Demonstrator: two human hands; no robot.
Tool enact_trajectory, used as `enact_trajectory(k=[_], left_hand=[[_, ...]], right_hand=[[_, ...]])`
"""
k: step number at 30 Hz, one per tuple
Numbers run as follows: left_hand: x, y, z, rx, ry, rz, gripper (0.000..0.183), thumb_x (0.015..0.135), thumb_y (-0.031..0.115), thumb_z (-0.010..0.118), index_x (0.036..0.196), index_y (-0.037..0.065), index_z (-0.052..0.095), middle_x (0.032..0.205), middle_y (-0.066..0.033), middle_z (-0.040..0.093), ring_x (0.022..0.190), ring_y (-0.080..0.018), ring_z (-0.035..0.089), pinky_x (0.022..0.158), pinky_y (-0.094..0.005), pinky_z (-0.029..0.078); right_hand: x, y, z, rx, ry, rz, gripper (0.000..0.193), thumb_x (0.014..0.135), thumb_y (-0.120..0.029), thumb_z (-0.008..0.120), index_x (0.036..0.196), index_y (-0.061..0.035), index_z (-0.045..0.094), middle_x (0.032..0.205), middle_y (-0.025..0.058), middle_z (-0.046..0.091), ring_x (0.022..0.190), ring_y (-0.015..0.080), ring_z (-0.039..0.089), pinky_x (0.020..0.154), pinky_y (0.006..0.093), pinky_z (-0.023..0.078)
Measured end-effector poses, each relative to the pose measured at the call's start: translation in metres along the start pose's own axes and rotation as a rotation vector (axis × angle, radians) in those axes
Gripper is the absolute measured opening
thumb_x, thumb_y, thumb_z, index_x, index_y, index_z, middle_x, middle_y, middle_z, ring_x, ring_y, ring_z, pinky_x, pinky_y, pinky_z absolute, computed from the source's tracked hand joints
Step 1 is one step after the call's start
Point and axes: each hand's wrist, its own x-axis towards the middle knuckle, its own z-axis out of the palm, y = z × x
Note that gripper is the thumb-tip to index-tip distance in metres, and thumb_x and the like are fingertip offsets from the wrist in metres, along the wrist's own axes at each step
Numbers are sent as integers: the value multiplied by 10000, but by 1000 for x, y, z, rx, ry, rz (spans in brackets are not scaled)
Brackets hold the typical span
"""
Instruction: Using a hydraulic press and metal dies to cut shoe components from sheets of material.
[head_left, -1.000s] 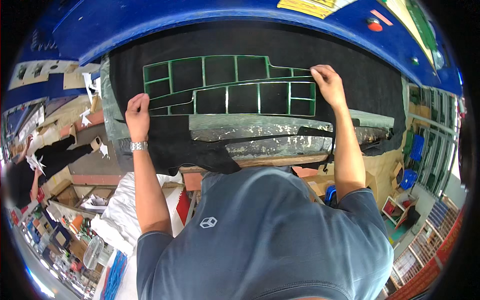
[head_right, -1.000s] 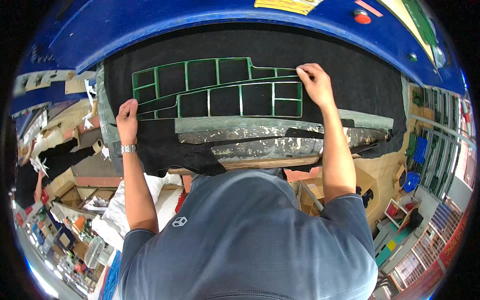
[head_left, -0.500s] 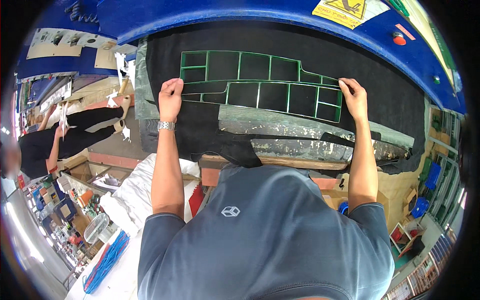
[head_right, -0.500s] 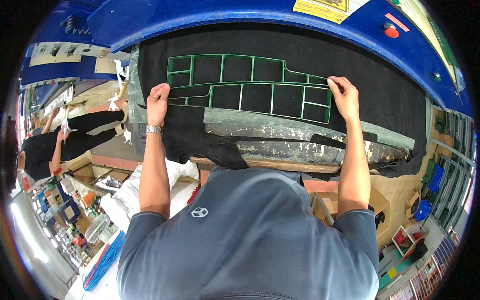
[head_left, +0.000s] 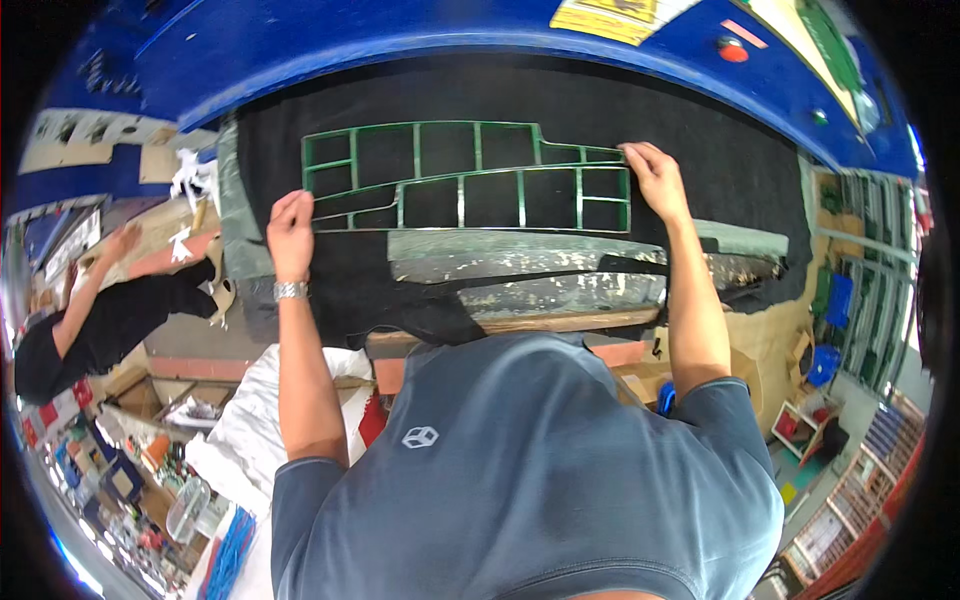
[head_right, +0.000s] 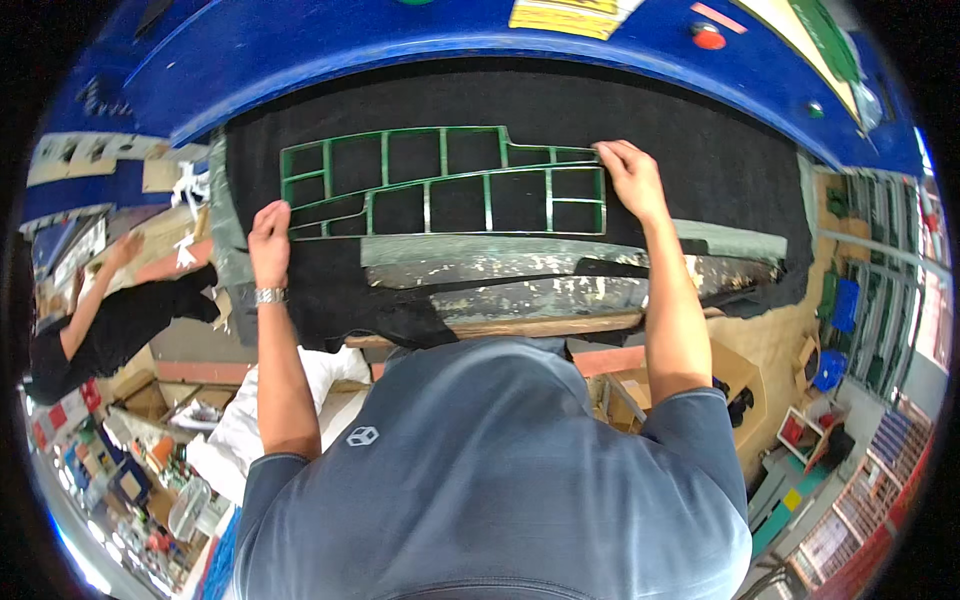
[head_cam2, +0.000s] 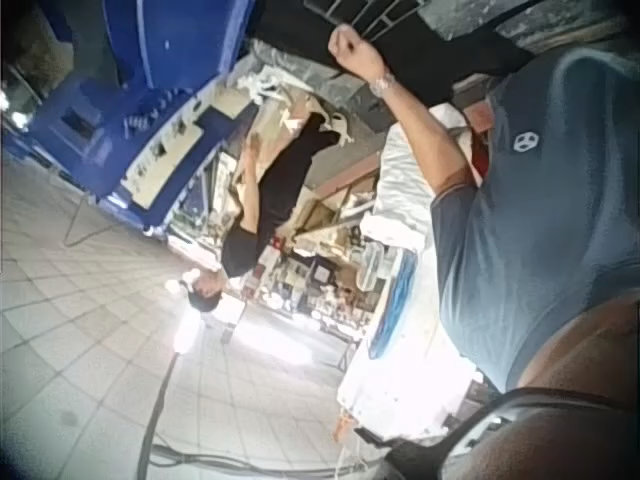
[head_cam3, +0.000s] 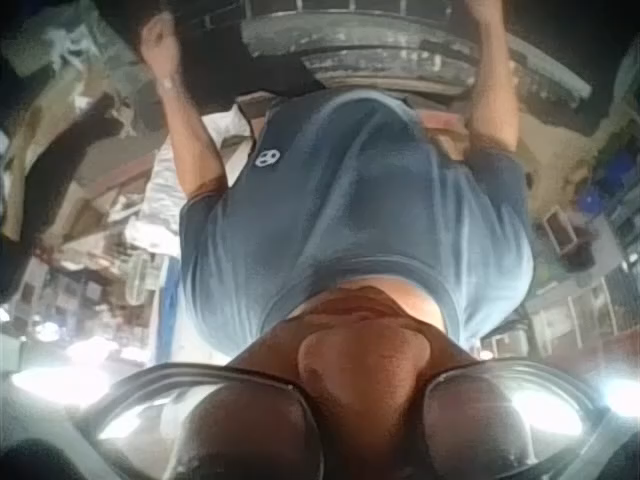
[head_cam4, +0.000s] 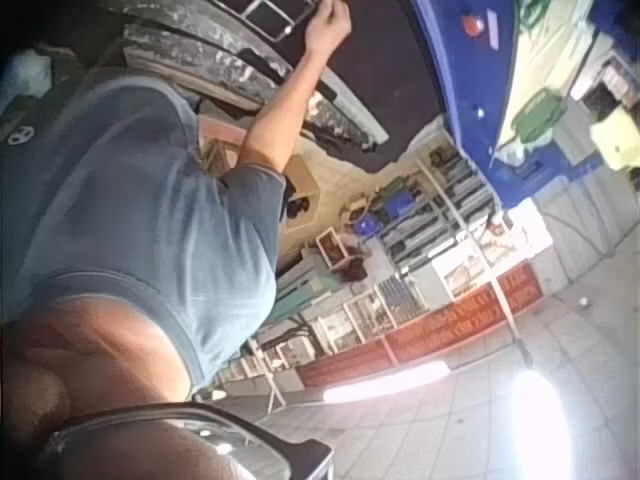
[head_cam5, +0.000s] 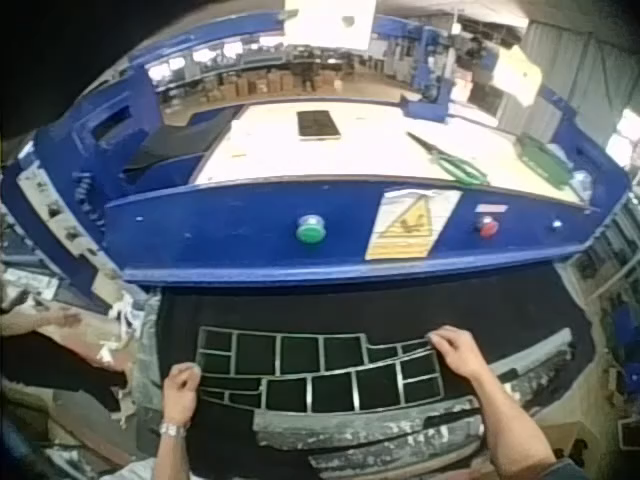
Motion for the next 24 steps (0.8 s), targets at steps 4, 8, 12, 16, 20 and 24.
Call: enact_trajectory(k=[4, 8, 12, 16, 20, 24], left_hand=[[-1, 4, -1, -15, 20, -15, 318, 1047, 274, 714, 1177, -7, 790, 1271, -123, 737, 1172, -227, 690, 1041, -335, 506], [-7, -3, -1, 43, 49, -6, 395, 1075, 353, 666, 1159, -12, 790, 1253, -137, 736, 1176, -239, 691, 1038, -349, 511], [0, 17, 11, 109, 34, 40, 458, 1097, 398, 609, 1141, -25, 777, 1246, -166, 733, 1173, -281, 699, 1032, -367, 516], [-6, 18, 7, -66, 83, -8, 417, 1103, 366, 602, 1195, -7, 764, 1231, -161, 740, 1163, -299, 699, 1024, -372, 520], [-41, 67, 1, 73, 344, 40, 234, 1059, 211, 664, 1162, 34, 777, 1183, -134, 730, 1109, -304, 686, 951, -402, 527], [-95, 110, 15, -19, 146, 274, 115, 983, 95, 703, 1044, 31, 778, 967, -116, 740, 908, -314, 685, 835, -408, 543]], right_hand=[[-2, 12, 0, 268, -26, 217, 321, 1121, -219, 587, 1299, 8, 728, 1175, 75, 773, 1020, 157, 715, 966, 295, 543], [-3, 10, 7, 261, -50, 168, 320, 1119, -212, 592, 1326, -5, 722, 1224, 71, 768, 1071, 144, 701, 996, 296, 534], [-10, 10, -7, 170, 5, 163, 317, 1109, -217, 604, 1321, -18, 732, 1161, 48, 774, 1043, 122, 684, 971, 283, 524], [-2, 23, -1, 255, 21, 175, 297, 1102, -188, 621, 1300, 3, 735, 1140, 41, 768, 1025, 131, 693, 957, 286, 533], [-5, 22, 4, 280, 71, 190, 278, 1088, -168, 643, 1268, 18, 743, 1136, 91, 781, 1031, 141, 713, 947, 289, 545], [-25, 12, -6, 10, 294, 158, 270, 1076, -177, 669, 1220, 36, 750, 1093, 103, 793, 1003, 134, 717, 928, 278, 552]])
